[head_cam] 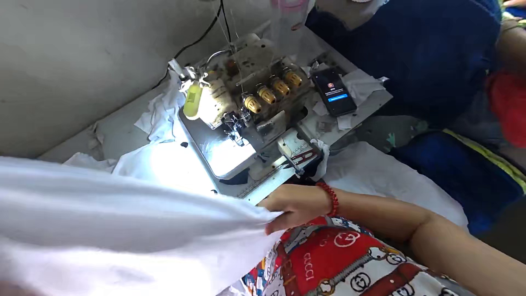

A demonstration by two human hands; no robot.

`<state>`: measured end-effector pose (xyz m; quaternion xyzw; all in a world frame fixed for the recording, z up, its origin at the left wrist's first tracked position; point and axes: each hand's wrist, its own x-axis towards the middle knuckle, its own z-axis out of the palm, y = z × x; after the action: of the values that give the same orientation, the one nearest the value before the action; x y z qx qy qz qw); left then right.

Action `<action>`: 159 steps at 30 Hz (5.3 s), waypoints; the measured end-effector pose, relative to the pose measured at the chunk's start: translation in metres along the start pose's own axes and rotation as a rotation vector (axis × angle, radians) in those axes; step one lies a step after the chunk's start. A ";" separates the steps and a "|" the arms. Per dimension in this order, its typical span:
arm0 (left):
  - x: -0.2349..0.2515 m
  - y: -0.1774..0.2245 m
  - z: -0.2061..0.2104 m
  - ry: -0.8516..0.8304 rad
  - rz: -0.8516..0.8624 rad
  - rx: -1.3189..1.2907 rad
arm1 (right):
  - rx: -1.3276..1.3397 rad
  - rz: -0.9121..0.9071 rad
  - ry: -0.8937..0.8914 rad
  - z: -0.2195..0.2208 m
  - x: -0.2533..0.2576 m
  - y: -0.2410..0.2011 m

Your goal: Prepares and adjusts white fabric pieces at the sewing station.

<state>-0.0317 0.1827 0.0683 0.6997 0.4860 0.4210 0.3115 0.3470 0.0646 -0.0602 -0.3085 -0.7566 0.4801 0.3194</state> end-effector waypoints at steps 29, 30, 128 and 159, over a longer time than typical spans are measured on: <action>0.028 -0.027 0.215 -0.501 -0.026 0.004 | 0.028 1.037 1.233 -0.295 -0.093 0.140; 0.027 -0.027 0.215 -0.492 -0.025 0.002 | 0.020 1.036 1.237 -0.295 -0.092 0.140; 0.005 0.007 0.178 -0.348 0.103 -0.113 | 0.117 0.210 0.516 -0.006 0.003 0.027; -0.014 -0.018 0.233 -0.295 0.305 0.407 | 0.412 0.352 0.449 0.019 -0.012 0.050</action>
<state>0.1661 0.1688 -0.0559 0.8664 0.3991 0.2504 0.1654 0.3473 0.0632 -0.1151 -0.4613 -0.4899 0.5906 0.4455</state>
